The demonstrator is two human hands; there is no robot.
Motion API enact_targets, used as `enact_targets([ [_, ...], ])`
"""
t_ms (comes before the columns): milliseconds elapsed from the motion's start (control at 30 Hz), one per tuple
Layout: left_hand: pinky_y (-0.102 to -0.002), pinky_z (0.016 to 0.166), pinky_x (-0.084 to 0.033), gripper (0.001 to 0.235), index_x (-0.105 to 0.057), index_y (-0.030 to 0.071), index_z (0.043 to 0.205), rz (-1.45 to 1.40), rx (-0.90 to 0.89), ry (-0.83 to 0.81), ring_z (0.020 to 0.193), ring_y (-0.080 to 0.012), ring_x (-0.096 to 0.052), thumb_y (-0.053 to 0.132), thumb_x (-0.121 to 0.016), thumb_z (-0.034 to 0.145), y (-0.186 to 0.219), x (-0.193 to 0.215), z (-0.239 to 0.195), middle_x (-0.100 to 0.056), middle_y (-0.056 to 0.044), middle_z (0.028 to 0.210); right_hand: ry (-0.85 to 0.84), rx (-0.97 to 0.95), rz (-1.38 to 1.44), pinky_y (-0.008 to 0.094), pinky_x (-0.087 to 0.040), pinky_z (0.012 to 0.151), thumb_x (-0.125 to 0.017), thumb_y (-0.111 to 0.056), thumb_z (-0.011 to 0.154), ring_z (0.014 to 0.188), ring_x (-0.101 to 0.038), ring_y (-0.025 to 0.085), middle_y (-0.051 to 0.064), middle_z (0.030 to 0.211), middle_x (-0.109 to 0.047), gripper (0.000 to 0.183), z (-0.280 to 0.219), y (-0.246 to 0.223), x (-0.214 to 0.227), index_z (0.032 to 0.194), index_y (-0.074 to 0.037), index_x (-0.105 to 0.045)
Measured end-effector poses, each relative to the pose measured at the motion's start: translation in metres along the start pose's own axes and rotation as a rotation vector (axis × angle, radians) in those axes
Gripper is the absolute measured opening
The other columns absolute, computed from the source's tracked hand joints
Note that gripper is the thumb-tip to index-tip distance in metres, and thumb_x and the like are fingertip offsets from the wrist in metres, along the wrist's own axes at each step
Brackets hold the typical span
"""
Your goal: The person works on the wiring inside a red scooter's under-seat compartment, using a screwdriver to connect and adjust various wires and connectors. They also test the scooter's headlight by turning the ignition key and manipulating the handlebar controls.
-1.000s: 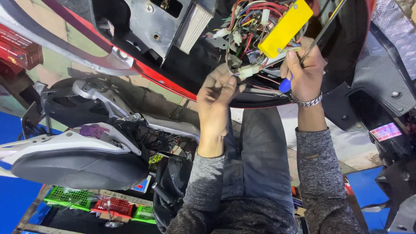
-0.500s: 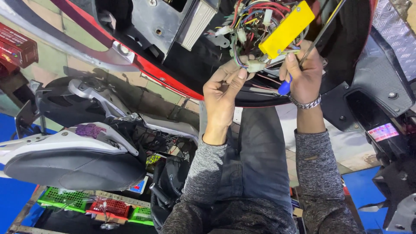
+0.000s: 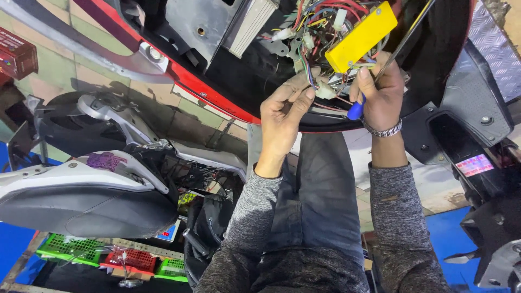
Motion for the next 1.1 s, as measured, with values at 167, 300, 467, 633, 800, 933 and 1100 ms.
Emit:
enact_targets([
  [167,-0.038,0.118,-0.052,0.023,-0.069,0.002,0.124,0.016,-0.002,-0.026,0.133,-0.0256,-0.063,0.012,-0.067,0.102,0.001,-0.002,0.001,-0.068,-0.016,0.133,-0.003,-0.006,-0.006,0.028,-0.045,0.050,-0.055,-0.009,0.115,0.048,-0.046,0.015,0.004,0.065,-0.046,0.015,-0.001,0.002,0.002,0.128,-0.015,-0.051],
  [300,-0.035,0.113,-0.055,0.024,-0.069,0.003,0.125,0.030,0.003,-0.063,0.128,-0.0222,-0.065,0.012,-0.068,0.102,-0.002,-0.001,0.003,-0.071,-0.011,0.129,0.004,-0.028,0.016,0.026,-0.041,0.047,-0.056,-0.008,0.113,0.047,-0.046,0.015,0.004,0.063,-0.045,0.014,-0.002,0.004,0.001,0.123,-0.015,-0.049],
  [467,-0.032,0.106,-0.056,0.021,-0.070,0.001,0.120,0.020,0.026,-0.065,0.120,-0.0203,-0.067,0.007,-0.067,0.101,-0.008,-0.002,0.006,-0.071,-0.012,0.125,0.015,-0.043,0.014,0.027,-0.040,0.044,-0.057,-0.008,0.114,0.048,-0.049,0.015,0.003,0.066,-0.047,0.018,-0.003,0.009,0.005,0.128,-0.017,-0.050],
  [633,-0.029,0.092,-0.058,0.011,-0.069,0.001,0.108,0.066,0.012,-0.040,0.108,-0.0175,-0.066,0.004,-0.068,0.097,-0.011,-0.003,0.007,-0.070,-0.009,0.113,0.004,-0.049,-0.018,0.027,-0.041,0.046,-0.057,-0.011,0.114,0.050,-0.051,0.016,0.004,0.068,-0.048,0.019,-0.002,0.007,0.005,0.129,-0.015,-0.048],
  [800,-0.027,0.087,-0.053,0.007,-0.066,0.006,0.105,0.047,0.024,-0.045,0.106,-0.0148,-0.061,0.003,-0.063,0.099,-0.004,-0.004,0.005,-0.066,-0.005,0.111,0.011,-0.055,0.043,0.028,-0.045,0.048,-0.056,-0.008,0.113,0.048,-0.045,0.015,0.003,0.067,-0.042,0.015,-0.002,0.008,0.002,0.122,-0.016,-0.047],
  [933,-0.027,0.095,-0.051,0.025,-0.068,0.010,0.111,0.016,0.025,-0.054,0.106,-0.0145,-0.066,0.000,-0.052,0.093,0.007,-0.002,0.005,-0.071,-0.003,0.110,0.027,-0.060,0.023,0.026,-0.037,0.045,-0.055,-0.009,0.114,0.048,-0.048,0.015,0.004,0.065,-0.045,0.016,-0.003,0.009,0.004,0.126,-0.017,-0.048],
  [1100,-0.021,0.079,-0.045,0.025,-0.061,0.014,0.084,-0.052,0.121,0.175,0.080,-0.0057,-0.057,0.025,-0.055,0.105,0.017,-0.009,0.007,-0.066,0.003,0.082,0.007,-0.042,0.071,0.027,-0.044,0.051,-0.054,-0.007,0.114,0.052,-0.049,0.015,0.000,0.071,-0.038,0.015,-0.006,0.010,0.009,0.123,-0.015,-0.046],
])
Point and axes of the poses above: each hand's wrist, its own z-axis towards the middle knuckle, its own x-axis out of the back of the hand, y = z × x, the point moved 1 cm from there along z, towards the middle knuckle
